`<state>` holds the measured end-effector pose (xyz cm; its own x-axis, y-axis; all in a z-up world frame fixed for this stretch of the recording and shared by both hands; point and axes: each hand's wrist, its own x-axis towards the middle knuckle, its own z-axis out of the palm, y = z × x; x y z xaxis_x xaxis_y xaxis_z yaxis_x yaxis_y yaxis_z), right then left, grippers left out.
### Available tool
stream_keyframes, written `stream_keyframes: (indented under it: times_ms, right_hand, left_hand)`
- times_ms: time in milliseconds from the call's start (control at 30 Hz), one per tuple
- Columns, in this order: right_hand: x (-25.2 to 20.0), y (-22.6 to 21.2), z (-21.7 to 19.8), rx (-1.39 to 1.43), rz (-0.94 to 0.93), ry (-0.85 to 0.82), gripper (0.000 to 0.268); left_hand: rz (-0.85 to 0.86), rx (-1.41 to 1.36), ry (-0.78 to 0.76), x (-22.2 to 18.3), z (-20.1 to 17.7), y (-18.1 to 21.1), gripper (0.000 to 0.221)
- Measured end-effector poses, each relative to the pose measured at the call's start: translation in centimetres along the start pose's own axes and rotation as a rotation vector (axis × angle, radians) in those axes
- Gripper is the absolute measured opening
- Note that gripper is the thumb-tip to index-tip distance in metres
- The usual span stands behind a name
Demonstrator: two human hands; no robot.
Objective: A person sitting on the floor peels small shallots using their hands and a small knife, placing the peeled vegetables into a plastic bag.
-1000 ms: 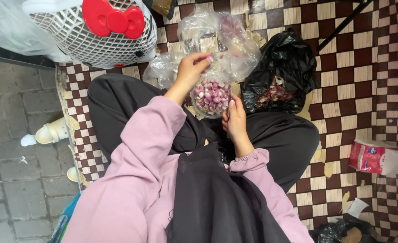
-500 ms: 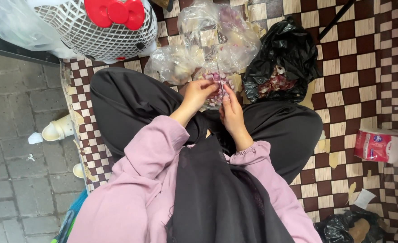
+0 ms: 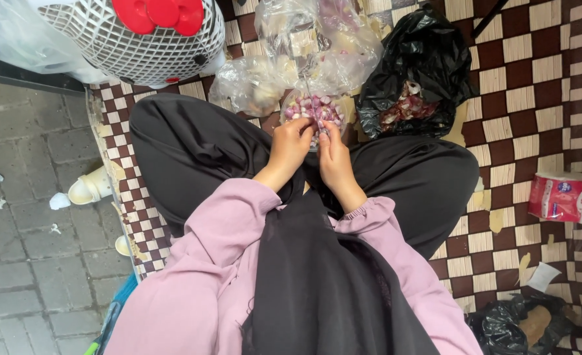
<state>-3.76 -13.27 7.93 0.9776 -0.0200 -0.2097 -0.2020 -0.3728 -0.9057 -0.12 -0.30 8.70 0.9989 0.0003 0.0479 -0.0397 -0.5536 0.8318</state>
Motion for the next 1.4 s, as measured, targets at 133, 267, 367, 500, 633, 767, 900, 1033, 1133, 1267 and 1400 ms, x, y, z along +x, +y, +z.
stream_keyframes:
  times_ms: [133,267,367,500,633,767,900,1033,1133,1267,1400]
  right_hand:
    - [0.5,2.3,1.4,0.097,0.044,0.005,0.03]
    - [1.0,2.9,1.7,0.321,0.146,-0.021,0.029]
    - [1.3,3.5,2.0,0.348,0.153,-0.003,0.029]
    - [2.0,4.7,2.1,0.112,0.059,-0.005,0.026]
    - [1.6,3.2,2.0,0.05,0.016,-0.019,0.023]
    - [2.0,2.9,2.6,0.408,0.2,0.026,0.026]
    - [2.1,1.4,1.1,0.586,0.372,0.074,0.028]
    - [2.4,3.6,1.3,0.578,0.345,0.001,0.039]
    - [2.2,3.9,1.6,0.559,0.308,-0.058,0.043]
    - [1.9,3.6,1.7,0.598,0.256,-0.083,0.042]
    - [1.8,4.6,2.3,0.591,0.178,-0.115,0.04]
  left_hand:
    - [0.05,-0.028,0.106,-1.1,0.8,-0.9,0.012]
    - [0.142,-0.044,0.154,-1.7,1.6,-2.5,0.014]
    - [0.185,-0.052,0.159,-1.8,1.9,-3.1,0.014]
    - [0.156,-0.101,0.162,-1.8,2.1,-3.9,0.014]
    - [-0.434,-0.598,0.01,-1.2,3.1,-5.9,0.016]
    - [-0.611,-0.916,-0.047,-0.8,3.1,-6.0,0.024]
    - [-0.649,-0.994,-0.034,-0.5,3.2,-7.0,0.026]
    - [-0.602,-1.052,-0.016,0.0,3.2,-7.3,0.031]
    - [-0.572,-1.02,-0.04,0.2,3.3,-7.1,0.029]
    - [-0.613,-1.04,-0.046,0.1,3.9,-8.1,0.032]
    - [-0.636,-1.074,-0.071,0.1,4.1,-8.5,0.031]
